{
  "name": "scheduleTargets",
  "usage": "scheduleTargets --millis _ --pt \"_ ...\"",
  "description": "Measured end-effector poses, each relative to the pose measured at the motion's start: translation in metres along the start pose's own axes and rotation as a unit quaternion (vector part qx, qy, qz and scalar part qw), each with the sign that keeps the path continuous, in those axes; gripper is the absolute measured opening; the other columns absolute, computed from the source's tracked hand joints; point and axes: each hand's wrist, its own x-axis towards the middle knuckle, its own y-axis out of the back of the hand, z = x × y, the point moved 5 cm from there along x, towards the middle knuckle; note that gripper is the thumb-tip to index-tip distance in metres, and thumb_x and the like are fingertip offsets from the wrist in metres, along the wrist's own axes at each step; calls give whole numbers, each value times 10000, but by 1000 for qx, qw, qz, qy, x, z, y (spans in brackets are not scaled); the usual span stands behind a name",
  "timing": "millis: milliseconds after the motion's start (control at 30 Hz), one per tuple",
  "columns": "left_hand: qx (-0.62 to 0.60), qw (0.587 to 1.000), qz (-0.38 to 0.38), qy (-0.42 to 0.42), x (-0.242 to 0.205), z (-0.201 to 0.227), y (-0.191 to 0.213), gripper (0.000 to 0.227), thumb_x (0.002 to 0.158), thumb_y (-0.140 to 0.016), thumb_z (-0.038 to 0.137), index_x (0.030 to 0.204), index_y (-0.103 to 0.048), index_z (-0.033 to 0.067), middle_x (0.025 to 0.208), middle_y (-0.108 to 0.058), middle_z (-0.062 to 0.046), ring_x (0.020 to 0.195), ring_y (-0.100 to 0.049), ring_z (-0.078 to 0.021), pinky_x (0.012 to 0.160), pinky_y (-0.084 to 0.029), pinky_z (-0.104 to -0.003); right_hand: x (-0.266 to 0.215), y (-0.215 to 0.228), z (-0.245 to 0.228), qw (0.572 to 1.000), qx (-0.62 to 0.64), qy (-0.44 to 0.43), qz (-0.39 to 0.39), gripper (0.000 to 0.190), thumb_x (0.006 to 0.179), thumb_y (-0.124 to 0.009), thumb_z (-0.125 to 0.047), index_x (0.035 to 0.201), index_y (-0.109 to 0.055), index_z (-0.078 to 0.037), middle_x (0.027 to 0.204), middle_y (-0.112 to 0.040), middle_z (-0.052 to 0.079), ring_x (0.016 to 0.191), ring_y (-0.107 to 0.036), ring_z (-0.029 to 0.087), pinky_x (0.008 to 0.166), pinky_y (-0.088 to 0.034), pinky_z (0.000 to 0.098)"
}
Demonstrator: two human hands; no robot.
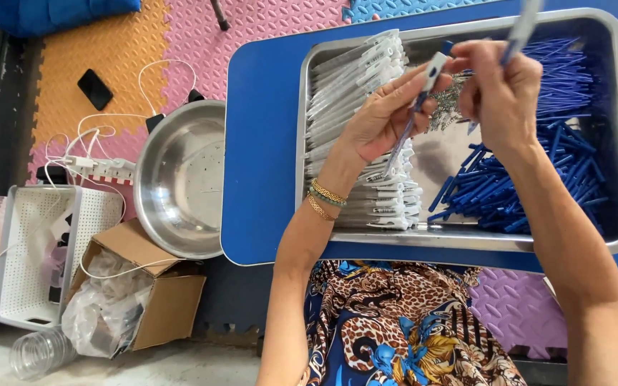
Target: Assembling ballpoint pens by inserting ink refills into pen bodies and attaching caps.
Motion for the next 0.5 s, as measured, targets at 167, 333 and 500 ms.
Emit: scheduleTargets --millis 167,333,500 --pt "-46 999 8 -23 5 11 12 537 1151 -758 247 1620 -587 48 1287 -786 -124 934 -694 -130 691 -548 -204 6 23 7 993 68 -47 86 786 1052 -392 -813 1082 -751 -115 1036 -771 23 778 -672 82 751 -551 213" --pt "-62 998 -2 -20 6 13 18 468 1189 -713 282 1595 -626 65 1304 -801 -112 950 -683 -133 696 -537 -204 0 18 -10 989 120 -57 60 743 937 -456 -897 1110 -640 -197 978 -746 25 577 -606 76 551 -510 191" --pt "-73 997 1 -4 4 11 11 490 1144 -765 303 1554 -658 57 1309 -804 -134 990 -749 -167 738 -613 -212 -5 14 -5 985 169 -6 11 154 1286 -637 -146 1140 -608 -188 1148 -791 49 837 -757 125 754 -706 258"
